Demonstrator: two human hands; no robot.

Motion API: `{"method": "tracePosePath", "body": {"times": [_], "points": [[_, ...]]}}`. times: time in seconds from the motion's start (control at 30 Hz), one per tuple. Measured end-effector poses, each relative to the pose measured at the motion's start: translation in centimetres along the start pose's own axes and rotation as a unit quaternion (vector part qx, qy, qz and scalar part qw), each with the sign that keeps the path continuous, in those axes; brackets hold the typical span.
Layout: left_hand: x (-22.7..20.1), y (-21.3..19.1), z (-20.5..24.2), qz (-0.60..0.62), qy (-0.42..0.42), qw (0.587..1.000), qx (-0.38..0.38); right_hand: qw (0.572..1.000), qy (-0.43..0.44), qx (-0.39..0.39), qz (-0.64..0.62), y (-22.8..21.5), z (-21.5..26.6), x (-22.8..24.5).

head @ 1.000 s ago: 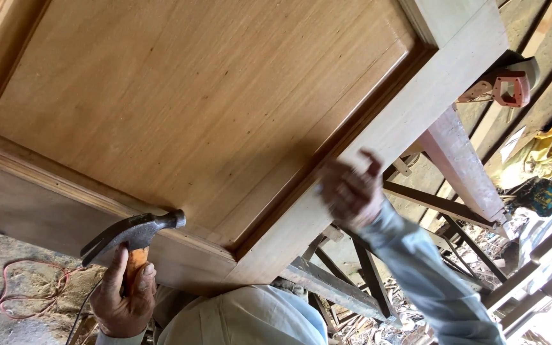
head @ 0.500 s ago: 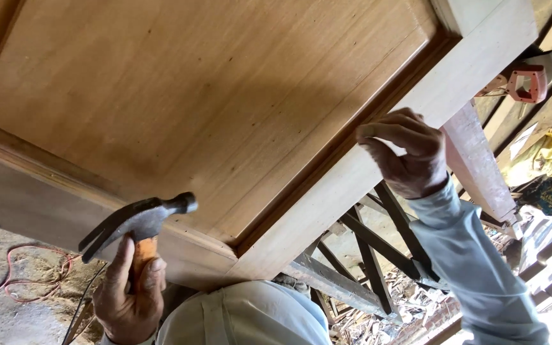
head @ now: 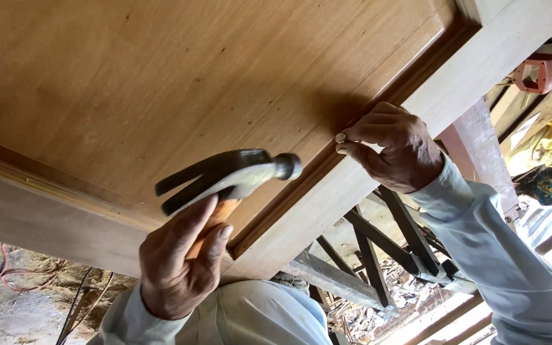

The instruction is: A person uses a hammer and a screwdriver to assemble and secure components of a decorative wooden door panel in a workshop.

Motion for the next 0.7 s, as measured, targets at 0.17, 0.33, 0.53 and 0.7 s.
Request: {"method": "tracePosePath", "body": {"times": [0.17, 0.33, 0.53, 0.7], "points": [[-0.2, 1.6, -1.1, 0.038, 0.004, 0.999, 0.016, 1.0, 0.006, 0.0, -0.001, -0.1, 0.2, -0.2], [-1.0, 3.2, -2.7, 0.04, 0.027, 0.998, 0.033, 1.0, -0.009, -0.007, 0.002, -0.1, 0.2, 0.0], [-0.9, 5.3, -3.2, 0.045, 0.033, 0.998, 0.042, 0.999, -0.012, -0.022, 0.027, 0.0, 0.7, -0.2], [0.2, 7.0, -2.3, -0.048, 0.038, 0.997, 0.051, 0.999, -0.028, -0.026, 0.035, 0.1, 1.0, -0.1]]}}
Point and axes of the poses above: each hand's wrist, its own z-axis away from the middle knuckle, its own y-axis out of the palm, x = y × z, the point moved 6 cm from there along -z, towards the middle knuckle, and after that the axes turned 8 degrees about -x, right-handed, at the moved point
